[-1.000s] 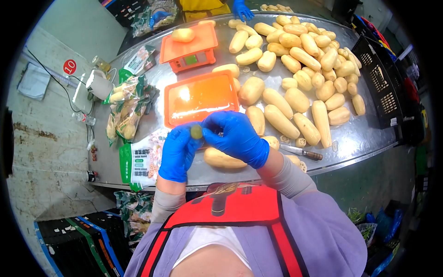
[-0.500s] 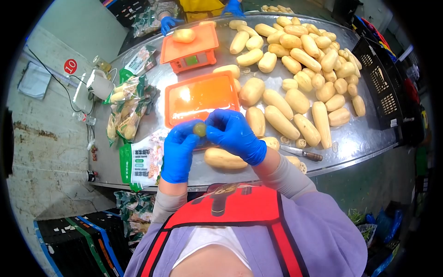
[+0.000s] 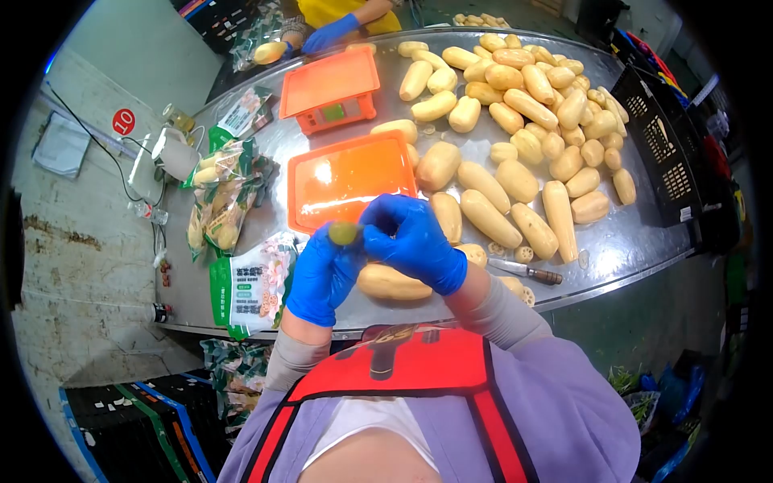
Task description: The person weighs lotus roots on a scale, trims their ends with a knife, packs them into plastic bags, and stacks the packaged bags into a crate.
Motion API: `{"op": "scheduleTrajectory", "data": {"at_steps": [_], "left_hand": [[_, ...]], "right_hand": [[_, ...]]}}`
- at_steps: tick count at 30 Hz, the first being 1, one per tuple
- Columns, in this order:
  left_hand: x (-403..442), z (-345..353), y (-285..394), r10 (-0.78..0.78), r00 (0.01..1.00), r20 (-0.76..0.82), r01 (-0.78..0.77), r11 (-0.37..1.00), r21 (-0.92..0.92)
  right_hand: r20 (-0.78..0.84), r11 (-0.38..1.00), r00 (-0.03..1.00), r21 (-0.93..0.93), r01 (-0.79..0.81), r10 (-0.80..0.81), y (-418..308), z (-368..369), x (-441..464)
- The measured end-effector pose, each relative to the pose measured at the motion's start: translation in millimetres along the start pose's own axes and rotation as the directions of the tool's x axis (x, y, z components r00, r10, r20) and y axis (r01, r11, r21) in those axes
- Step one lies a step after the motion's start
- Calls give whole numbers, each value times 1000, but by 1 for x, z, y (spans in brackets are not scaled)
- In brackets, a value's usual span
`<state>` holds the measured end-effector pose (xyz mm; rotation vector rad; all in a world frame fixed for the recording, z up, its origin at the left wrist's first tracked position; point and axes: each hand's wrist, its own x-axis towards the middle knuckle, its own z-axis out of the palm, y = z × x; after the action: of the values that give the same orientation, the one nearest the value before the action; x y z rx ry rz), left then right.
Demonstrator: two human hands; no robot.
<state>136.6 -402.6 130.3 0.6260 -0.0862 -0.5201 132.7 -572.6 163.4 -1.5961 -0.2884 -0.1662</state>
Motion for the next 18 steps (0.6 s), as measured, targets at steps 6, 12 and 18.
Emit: {"op": "scheduleTrajectory", "data": {"at_steps": [6, 12, 18], "left_hand": [[-16, 43, 26, -98, 989, 114, 87, 991, 97], [-25, 121, 67, -185, 560, 807, -136, 941, 311], [-28, 136, 43, 146, 302, 942, -312, 949, -48]], "right_hand": [[17, 948, 967, -190, 255, -256, -40, -13, -6], [347, 708, 617, 358, 609, -706, -117, -25, -12], [314, 618, 539, 512, 596, -781, -134, -18, -13]]}}
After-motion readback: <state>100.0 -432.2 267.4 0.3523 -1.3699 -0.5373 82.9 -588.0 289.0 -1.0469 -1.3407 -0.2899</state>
